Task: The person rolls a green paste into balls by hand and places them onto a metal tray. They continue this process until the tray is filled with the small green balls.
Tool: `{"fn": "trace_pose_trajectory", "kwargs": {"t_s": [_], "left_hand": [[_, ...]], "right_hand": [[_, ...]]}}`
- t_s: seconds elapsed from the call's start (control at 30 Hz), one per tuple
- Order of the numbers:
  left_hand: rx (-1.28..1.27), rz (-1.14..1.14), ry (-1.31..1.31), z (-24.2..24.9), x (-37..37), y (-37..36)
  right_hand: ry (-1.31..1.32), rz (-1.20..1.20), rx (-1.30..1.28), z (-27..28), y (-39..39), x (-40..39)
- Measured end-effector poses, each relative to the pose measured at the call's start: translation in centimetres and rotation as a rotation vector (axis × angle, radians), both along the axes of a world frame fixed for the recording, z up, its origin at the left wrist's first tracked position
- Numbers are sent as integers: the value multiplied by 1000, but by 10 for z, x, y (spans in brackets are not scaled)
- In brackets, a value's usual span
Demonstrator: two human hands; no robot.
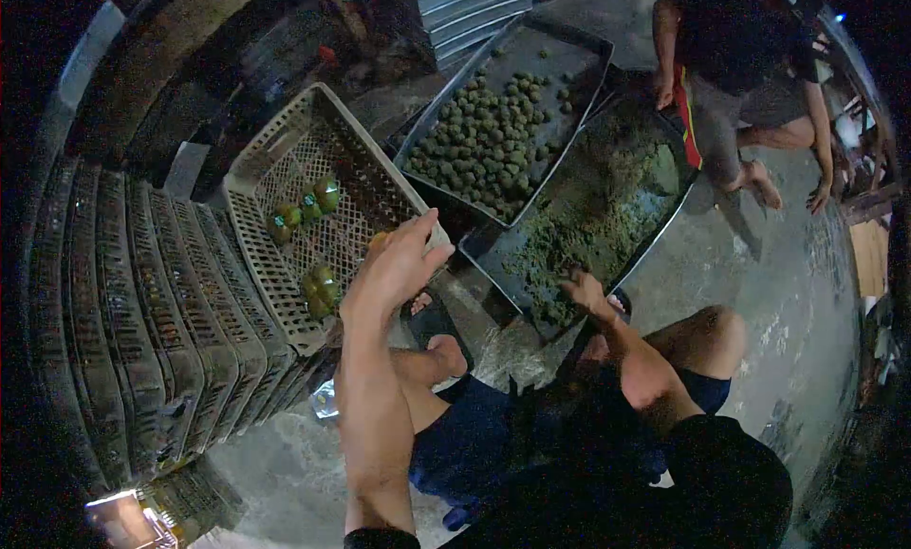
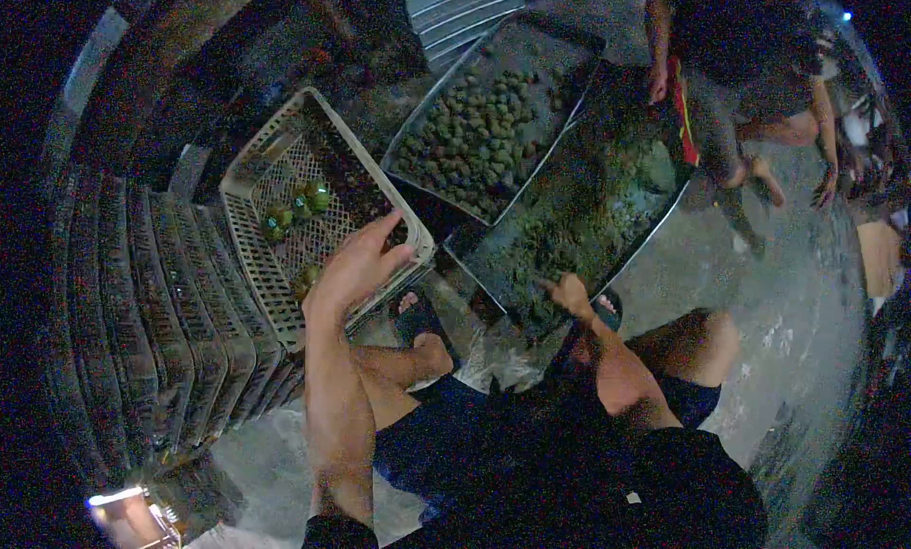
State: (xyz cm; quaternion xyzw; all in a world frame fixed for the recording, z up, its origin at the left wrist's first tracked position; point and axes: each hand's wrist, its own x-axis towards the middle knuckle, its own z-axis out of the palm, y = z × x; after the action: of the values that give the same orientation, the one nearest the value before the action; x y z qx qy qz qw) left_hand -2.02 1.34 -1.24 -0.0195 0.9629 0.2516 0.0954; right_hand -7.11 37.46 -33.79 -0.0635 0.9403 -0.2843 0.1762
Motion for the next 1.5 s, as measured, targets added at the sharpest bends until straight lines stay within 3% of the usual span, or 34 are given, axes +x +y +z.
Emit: {"fn": "trace_pose_trajectory", "kwargs": {"t_s": [0.07,0.13,0.17,0.2,0.27,0.3,0.37,0.43,0.5,0.57,0.6,0.67,0.73,0.8,0.87,0.9,1.0,1.07,1.1,1.17,1.2,1.23,1.27,1.33,1.4,1.47,1.5], "left_hand": [[25,3,0,-2,4,-1],[37,-9,-6,0,8,-3],[39,-2,-9,2,10,-4],[41,1,-13,4,12,-4],[90,10,-4,6,17,-5],[140,33,1,7,19,-5],[82,13,12,11,21,-3],[18,-2,18,14,23,-2],[71,14,-12,13,25,-1],[90,-6,63,-8,24,-8],[106,-44,132,-15,25,-11],[132,-5,114,3,28,-3],[43,-1,8,15,27,1],[39,-17,19,9,24,0],[46,-12,39,6,23,2],[45,-1,-3,6,22,3],[57,1,-46,5,17,5],[68,-13,-62,9,18,5],[87,-1,-83,20,19,6],[112,7,-106,22,21,7],[95,2,-87,19,21,6],[78,-4,-67,18,21,6],[78,-7,-69,17,20,6],[47,-8,-74,16,19,6],[50,-14,-87,19,19,8],[51,-14,-96,20,18,7],[49,-19,-109,19,18,8]], "right_hand": [[-164,-43,-1017,-20,15,8],[-153,75,-122,73,0,8],[-198,-59,-338,36,8,8],[-231,-189,-560,42,0,11],[-520,-301,-351,89,-2,15],[-421,-145,-154,87,-4,15],[-380,-224,-201,91,-12,22],[-282,-189,144,97,-32,23],[-171,-195,-14,14,-16,19],[-56,-164,-165,-32,10,11],[-37,163,45,-39,24,7],[-8,502,266,-40,36,6],[-96,62,15,-40,41,9],[71,319,222,-13,41,17],[208,197,56,21,32,24],[33,-29,122,56,14,25],[64,25,170,40,20,20],[380,144,-86,-43,51,14],[129,173,-736,-36,47,14],[-154,178,-1367,-35,48,14],[-62,155,-990,-16,44,9],[18,117,-173,2,40,7],[-19,118,164,27,26,9],[-58,110,321,46,11,11],[-91,-17,-28,-5,35,7],[-118,-138,-381,-5,33,6],[-29,-83,-67,30,17,13]]}}
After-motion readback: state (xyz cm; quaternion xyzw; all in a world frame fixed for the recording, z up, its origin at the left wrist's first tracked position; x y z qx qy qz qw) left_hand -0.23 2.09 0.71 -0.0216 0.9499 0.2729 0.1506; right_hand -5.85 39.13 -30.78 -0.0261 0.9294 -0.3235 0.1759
